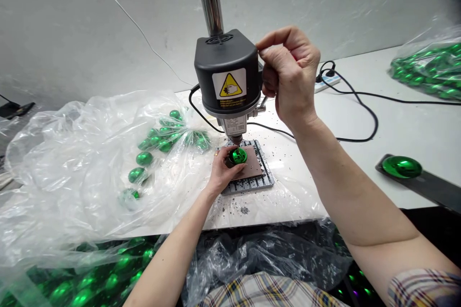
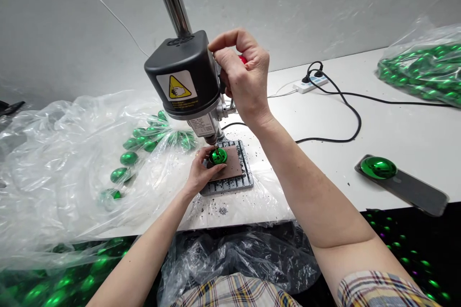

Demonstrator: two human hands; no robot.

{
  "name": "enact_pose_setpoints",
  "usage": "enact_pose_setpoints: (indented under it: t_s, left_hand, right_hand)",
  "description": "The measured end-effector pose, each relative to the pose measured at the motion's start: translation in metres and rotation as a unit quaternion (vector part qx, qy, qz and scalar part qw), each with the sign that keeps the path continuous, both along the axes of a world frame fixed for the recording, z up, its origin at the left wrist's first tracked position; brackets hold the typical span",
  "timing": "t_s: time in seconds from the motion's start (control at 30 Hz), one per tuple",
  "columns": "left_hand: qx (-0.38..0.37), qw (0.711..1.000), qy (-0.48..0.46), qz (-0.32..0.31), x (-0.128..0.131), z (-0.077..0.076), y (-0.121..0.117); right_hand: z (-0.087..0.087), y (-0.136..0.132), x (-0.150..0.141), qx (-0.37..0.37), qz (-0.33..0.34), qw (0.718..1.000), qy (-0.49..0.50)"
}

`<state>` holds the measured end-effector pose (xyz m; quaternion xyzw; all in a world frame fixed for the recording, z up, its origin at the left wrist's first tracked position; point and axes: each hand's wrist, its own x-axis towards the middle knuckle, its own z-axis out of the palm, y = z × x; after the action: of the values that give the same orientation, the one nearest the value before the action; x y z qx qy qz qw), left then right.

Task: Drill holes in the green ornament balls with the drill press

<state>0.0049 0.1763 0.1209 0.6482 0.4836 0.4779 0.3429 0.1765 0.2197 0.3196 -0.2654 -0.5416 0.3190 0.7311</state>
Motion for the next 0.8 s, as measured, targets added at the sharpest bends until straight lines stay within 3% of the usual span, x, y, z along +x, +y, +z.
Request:
enact_pose_setpoints:
  t_s: [0.2, 0.47, 0.6, 0.8]
  left_hand:
    - [-0.062, 0.995, -0.079, -0.012, 0.001, -0.002, 0.006]
    - [-0.119, 0.961, -0.249, 0.027, -0.021, -0.002, 0.011]
    - [-0.152, 0.955, -0.256, 0.006, -0.017, 0.001, 0.006]
    - [-0.124, 0.975, -0.185, -0.017, -0.011, 0.003, 0.005]
  right_hand:
    - [0.000, -0.001, 0.001, -0.002, -0.006, 1.000, -0.017]
    - [0.000, -0.001, 0.000, -0.002, -0.018, 1.000, -0.007]
    - [0.000, -0.001, 0.001, 0.001, -0.011, 1.000, 0.002]
    - [0.000, -0.001, 0.001, 0.015, 0.008, 1.000, 0.009]
